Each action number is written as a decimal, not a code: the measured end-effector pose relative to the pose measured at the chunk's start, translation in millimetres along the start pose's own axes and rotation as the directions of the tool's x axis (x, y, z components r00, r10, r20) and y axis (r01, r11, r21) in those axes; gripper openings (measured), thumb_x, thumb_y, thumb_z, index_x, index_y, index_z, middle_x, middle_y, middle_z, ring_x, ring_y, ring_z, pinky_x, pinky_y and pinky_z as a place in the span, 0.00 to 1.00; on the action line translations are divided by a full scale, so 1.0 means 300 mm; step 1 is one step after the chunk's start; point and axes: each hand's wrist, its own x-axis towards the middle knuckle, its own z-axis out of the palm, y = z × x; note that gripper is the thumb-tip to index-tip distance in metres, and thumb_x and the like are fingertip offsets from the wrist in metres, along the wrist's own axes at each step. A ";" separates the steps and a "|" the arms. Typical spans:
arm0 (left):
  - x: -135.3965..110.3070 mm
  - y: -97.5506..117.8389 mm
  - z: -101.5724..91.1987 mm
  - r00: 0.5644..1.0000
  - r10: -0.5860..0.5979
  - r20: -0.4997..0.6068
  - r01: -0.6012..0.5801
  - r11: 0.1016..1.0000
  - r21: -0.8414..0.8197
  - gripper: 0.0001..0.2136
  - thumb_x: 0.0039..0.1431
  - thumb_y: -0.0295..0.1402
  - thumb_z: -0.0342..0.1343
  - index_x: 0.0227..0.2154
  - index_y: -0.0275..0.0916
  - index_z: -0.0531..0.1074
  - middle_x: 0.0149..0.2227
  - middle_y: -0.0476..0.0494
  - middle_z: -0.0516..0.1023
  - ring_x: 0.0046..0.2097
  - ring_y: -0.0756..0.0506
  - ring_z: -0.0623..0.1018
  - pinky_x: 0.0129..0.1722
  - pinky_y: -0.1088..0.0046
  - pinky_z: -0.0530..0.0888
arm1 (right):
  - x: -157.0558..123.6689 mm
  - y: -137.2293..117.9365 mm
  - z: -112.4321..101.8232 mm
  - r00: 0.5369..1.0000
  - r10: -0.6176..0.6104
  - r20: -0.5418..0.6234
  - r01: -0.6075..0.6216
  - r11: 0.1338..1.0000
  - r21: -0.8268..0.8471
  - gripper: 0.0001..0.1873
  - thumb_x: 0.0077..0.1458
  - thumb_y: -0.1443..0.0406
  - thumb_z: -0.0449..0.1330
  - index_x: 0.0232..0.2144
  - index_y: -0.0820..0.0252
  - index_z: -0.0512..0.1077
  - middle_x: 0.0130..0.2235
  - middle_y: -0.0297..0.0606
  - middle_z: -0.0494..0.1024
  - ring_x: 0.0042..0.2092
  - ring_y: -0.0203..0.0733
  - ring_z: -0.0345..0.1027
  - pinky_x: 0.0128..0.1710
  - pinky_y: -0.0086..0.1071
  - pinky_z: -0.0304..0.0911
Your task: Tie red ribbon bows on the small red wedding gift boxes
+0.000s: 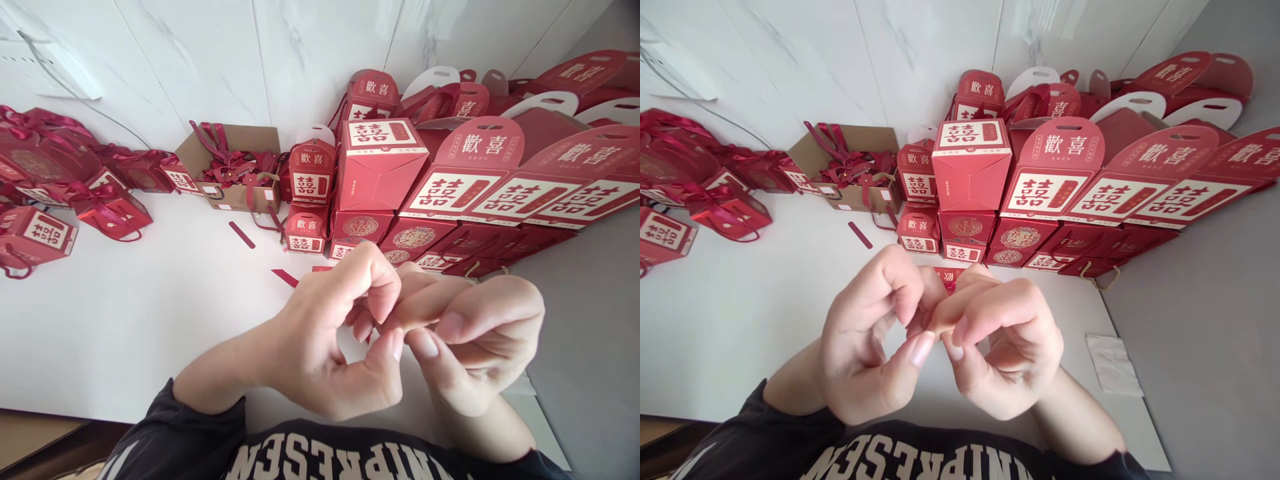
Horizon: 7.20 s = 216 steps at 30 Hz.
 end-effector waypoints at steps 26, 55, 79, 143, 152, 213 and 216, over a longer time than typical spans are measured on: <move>-0.010 -0.299 -0.306 0.632 -0.759 0.153 0.546 0.577 0.607 0.27 0.48 0.51 0.61 0.44 0.41 0.61 0.28 0.51 0.73 0.27 0.49 0.70 0.28 0.73 0.65 | 0.002 0.263 -0.267 0.445 0.837 0.318 -0.487 0.525 -0.698 0.21 0.60 0.46 0.51 0.36 0.56 0.66 0.34 0.36 0.74 0.35 0.43 0.67 0.37 0.35 0.60; -0.014 -0.322 -0.271 0.570 -0.766 0.297 0.676 0.643 0.360 0.15 0.54 0.43 0.59 0.24 0.35 0.70 0.19 0.52 0.69 0.18 0.55 0.66 0.17 0.81 0.61 | -0.017 0.281 -0.247 0.447 0.793 0.413 -0.515 0.606 -0.606 0.19 0.59 0.54 0.55 0.22 0.59 0.63 0.20 0.28 0.67 0.22 0.32 0.63 0.25 0.26 0.57; -0.028 -0.441 -0.249 0.836 -0.417 0.357 0.415 0.906 0.085 0.08 0.51 0.40 0.65 0.24 0.41 0.81 0.30 0.42 0.83 0.48 0.41 0.77 0.67 0.54 0.40 | -0.032 0.284 -0.249 0.348 0.862 0.370 -0.580 0.507 -0.637 0.17 0.59 0.56 0.53 0.21 0.58 0.62 0.21 0.30 0.71 0.24 0.36 0.69 0.25 0.28 0.60; -0.018 -0.392 -0.232 0.714 -0.583 0.388 0.603 0.794 0.084 0.10 0.59 0.37 0.56 0.32 0.37 0.64 0.37 0.42 0.79 0.41 0.45 0.79 0.38 0.70 0.71 | -0.096 0.359 -0.150 0.798 0.421 0.432 -0.302 0.899 -0.319 0.08 0.59 0.60 0.60 0.32 0.56 0.76 0.32 0.37 0.80 0.35 0.40 0.70 0.41 0.36 0.65; -0.019 -0.380 -0.206 0.749 -0.610 0.257 0.580 0.792 0.190 0.13 0.56 0.39 0.59 0.29 0.38 0.61 0.30 0.49 0.74 0.34 0.49 0.74 0.35 0.73 0.68 | -0.086 0.350 -0.177 0.763 0.327 0.558 -0.148 0.928 -0.341 0.08 0.60 0.68 0.57 0.37 0.55 0.77 0.38 0.40 0.77 0.40 0.40 0.71 0.43 0.36 0.66; -0.029 -0.297 -0.189 0.804 -0.592 -0.046 0.509 0.648 0.567 0.15 0.57 0.47 0.56 0.30 0.39 0.74 0.27 0.50 0.74 0.28 0.51 0.69 0.28 0.75 0.65 | -0.066 0.332 -0.171 0.770 0.544 0.333 -0.372 0.808 -0.457 0.04 0.53 0.69 0.61 0.30 0.56 0.76 0.52 0.39 0.76 0.55 0.44 0.68 0.57 0.41 0.60; -0.022 -0.307 -0.195 0.785 -0.618 0.032 0.532 0.701 0.475 0.13 0.59 0.43 0.54 0.28 0.37 0.73 0.27 0.50 0.74 0.29 0.50 0.70 0.29 0.75 0.65 | -0.064 0.326 -0.175 0.753 0.560 0.347 -0.395 0.805 -0.443 0.04 0.54 0.68 0.61 0.31 0.56 0.75 0.53 0.39 0.76 0.54 0.44 0.69 0.56 0.41 0.60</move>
